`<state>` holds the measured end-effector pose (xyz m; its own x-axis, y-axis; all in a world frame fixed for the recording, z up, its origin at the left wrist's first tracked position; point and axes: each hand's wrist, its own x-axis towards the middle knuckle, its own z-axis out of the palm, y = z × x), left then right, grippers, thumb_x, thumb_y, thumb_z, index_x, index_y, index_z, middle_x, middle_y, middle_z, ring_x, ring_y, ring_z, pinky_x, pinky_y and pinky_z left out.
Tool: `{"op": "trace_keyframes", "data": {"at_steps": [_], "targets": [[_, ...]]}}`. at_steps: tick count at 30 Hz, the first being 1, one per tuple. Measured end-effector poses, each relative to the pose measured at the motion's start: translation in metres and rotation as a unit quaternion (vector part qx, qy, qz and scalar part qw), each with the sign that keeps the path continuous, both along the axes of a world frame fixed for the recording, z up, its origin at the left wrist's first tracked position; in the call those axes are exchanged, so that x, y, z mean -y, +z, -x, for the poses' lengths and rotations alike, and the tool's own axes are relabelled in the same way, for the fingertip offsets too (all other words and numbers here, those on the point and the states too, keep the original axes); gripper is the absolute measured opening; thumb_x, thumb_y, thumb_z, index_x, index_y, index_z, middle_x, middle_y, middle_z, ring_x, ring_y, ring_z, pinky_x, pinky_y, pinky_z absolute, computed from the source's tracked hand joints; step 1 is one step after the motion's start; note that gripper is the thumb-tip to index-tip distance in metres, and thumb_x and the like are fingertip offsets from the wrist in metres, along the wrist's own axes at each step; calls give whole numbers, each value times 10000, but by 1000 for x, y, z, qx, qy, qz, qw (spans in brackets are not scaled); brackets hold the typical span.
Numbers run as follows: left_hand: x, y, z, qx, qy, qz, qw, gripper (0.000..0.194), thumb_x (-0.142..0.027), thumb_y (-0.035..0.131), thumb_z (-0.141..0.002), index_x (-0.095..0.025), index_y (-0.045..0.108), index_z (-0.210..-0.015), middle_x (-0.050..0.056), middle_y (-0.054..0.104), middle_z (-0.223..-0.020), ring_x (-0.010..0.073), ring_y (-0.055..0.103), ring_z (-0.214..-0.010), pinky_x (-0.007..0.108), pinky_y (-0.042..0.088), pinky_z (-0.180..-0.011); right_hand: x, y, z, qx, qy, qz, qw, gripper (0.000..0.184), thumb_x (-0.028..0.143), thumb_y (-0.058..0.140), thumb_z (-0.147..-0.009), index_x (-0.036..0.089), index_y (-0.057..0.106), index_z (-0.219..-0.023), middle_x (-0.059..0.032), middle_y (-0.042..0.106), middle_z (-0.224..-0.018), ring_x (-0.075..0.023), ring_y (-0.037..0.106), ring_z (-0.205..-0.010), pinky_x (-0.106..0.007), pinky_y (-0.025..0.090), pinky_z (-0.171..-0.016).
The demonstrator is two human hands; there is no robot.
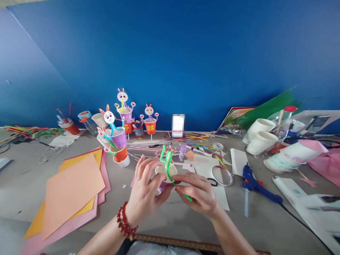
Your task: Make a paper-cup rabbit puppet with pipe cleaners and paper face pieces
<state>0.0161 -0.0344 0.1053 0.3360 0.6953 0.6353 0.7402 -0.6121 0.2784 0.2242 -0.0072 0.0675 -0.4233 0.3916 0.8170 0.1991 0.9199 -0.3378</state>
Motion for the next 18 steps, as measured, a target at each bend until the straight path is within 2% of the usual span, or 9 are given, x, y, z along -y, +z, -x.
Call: {"op": "trace_keyframes", "data": {"at_steps": [5,12,18], "targets": [[1,5,1,-19,-12,4,1000,82,-190,650,-853,-212,602,-915,80,571,-1203,273,506,-1203,589,273,-1148,-1,-1,-1,4,7,2,1000,282,27,642,-830,214,640,-1041,-136,713,-1172,-224,707,-968,-379,582,-801],[6,10,-1,-47,49,11,998,147,-254,648,-855,-232,660,-999,97,580,-1248,318,486,-1225,636,228,-1144,0,1,0,3,10,-6,1000,305,11,653,-814,207,635,-1047,-148,715,-1169,-224,709,-954,-378,590,-788],[7,11,-5,-33,55,28,998,150,-214,624,-862,-243,676,-1000,86,579,-1279,311,480,-1238,621,237,-1143,0,1,2,4,14,1,1000,301,13,633,-827,215,627,-1050,-150,714,-1174,-227,709,-973,-383,592,-789]]}}
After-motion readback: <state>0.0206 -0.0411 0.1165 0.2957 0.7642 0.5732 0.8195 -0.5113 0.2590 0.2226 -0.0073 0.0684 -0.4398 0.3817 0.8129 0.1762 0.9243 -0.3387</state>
